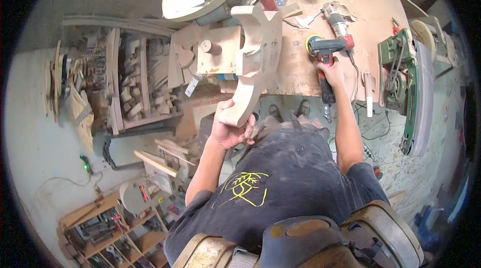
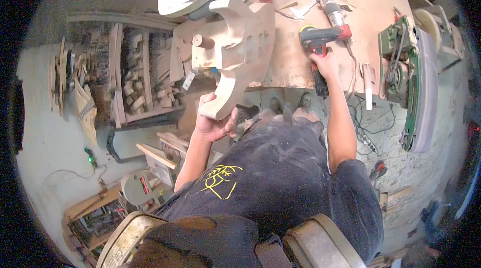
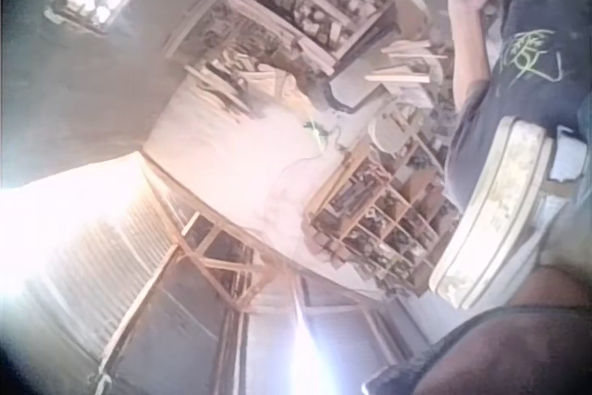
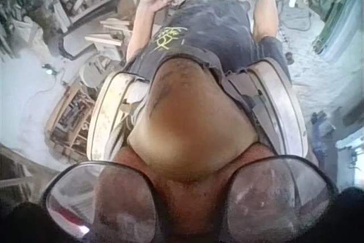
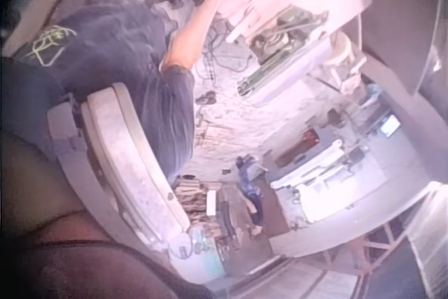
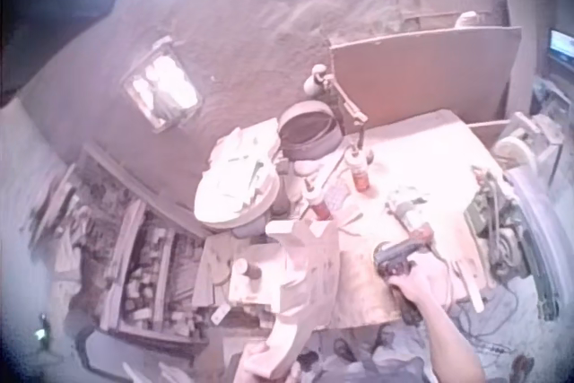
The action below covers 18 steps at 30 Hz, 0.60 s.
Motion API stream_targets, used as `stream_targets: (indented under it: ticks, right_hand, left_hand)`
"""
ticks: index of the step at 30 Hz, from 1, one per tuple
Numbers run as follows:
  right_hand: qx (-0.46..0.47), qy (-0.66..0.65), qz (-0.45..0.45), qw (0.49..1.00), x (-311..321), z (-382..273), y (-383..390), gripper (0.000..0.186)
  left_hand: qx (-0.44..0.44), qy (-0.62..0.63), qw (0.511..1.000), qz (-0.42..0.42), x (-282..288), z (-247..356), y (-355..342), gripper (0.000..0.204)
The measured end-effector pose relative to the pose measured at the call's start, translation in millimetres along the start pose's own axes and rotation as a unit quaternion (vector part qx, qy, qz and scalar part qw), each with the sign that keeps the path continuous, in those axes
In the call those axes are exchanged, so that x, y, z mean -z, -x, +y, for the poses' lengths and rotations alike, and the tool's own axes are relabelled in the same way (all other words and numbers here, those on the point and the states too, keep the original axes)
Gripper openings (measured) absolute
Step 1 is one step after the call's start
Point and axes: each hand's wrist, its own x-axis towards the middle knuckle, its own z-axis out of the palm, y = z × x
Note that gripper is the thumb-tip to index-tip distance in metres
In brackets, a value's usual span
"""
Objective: The person sands the surface and edges of a wooden electric guitar body using a handheld orbital sander and a stationary belt sander, flipping the body over to work on both sides and edges.
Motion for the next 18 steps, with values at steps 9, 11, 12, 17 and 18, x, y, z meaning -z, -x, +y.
stream_targets:
  ticks: [9,11,12,17,18]
  right_hand:
    - [0.027,-0.037,0.0,0.999,-11,-36,-38,0.061]
    - [0.029,-0.005,0.018,0.999,-12,-32,-50,0.062]
    - [0.031,0.027,0.038,0.998,-12,-28,-54,0.064]
    - [0.031,0.053,0.037,0.997,-13,-5,-78,0.071]
    - [0.026,0.05,0.039,0.998,-10,12,-82,0.071]
  left_hand:
    - [-0.008,-0.074,0.997,0.024,20,-22,19,0.097]
    - [-0.009,-0.073,0.997,0.018,25,-25,19,0.097]
    - [-0.008,-0.071,0.997,0.013,26,-25,19,0.096]
    - [-0.011,-0.059,0.998,0.023,22,-28,18,0.095]
    - [-0.005,-0.064,0.997,0.032,18,-28,16,0.094]
